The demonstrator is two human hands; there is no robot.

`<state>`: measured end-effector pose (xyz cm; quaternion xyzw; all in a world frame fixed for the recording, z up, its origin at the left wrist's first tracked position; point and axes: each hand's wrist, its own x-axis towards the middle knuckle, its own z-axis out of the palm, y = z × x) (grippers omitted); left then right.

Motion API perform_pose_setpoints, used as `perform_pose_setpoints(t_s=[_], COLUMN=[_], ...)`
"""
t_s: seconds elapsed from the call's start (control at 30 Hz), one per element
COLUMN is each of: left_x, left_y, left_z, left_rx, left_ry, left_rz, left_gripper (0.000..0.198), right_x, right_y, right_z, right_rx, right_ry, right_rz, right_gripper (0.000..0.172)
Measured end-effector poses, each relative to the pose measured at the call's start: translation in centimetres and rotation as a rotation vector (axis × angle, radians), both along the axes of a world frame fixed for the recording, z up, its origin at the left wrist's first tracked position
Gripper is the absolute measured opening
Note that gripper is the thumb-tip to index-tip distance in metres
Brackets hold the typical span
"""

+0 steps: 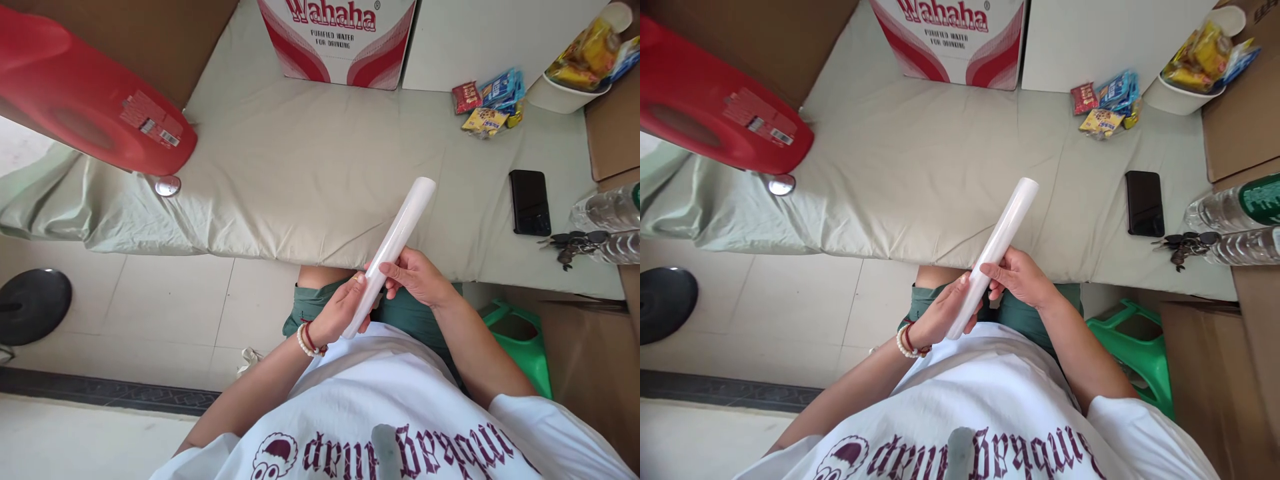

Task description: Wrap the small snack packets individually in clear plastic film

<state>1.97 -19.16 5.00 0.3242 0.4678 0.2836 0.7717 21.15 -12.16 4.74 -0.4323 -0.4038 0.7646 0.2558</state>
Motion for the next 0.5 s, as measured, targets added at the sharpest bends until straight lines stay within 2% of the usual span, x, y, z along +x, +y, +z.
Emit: perform_pose_setpoints(t_s=[0.1, 0.2, 0.3, 0.4, 0.5], left_x=[-0.5, -0.8, -0.6, -0.2, -0.2], left_y=[-0.2, -0.3, -0.3, -0.5, -0.6], left_z=[-0.5, -0.7, -0.7, -0.7, -0.7], left_rx=[-0.120, -0.169, -0.123, -0.060, -0.067], left_ry=[-0.142, -0.219, -0.156, -0.033, -0.056], left_rz=[-0.016, -0.026, 0.013, 0.078, 0.075], left_gripper=[0.071, 0.074, 0.072, 0.070, 0.072], right_x=[0.6, 1.1, 0.8, -0.3, -1.2], right_y=[-0.4, -0.7, -0.7, -0.7, -0.7], right_z=[0.0, -0.2, -0.3, -0.2, -0.1], right_rx=[-0.029, -0.028, -0.010, -0.003, 0.003], right_ry=[0.096, 0.169, 0.189, 0.095, 0.023], right_rz=[0.044, 0.078, 0.078, 0.018, -0.007], right_gripper=[0.046, 0.043, 0.047, 0.050, 0.049])
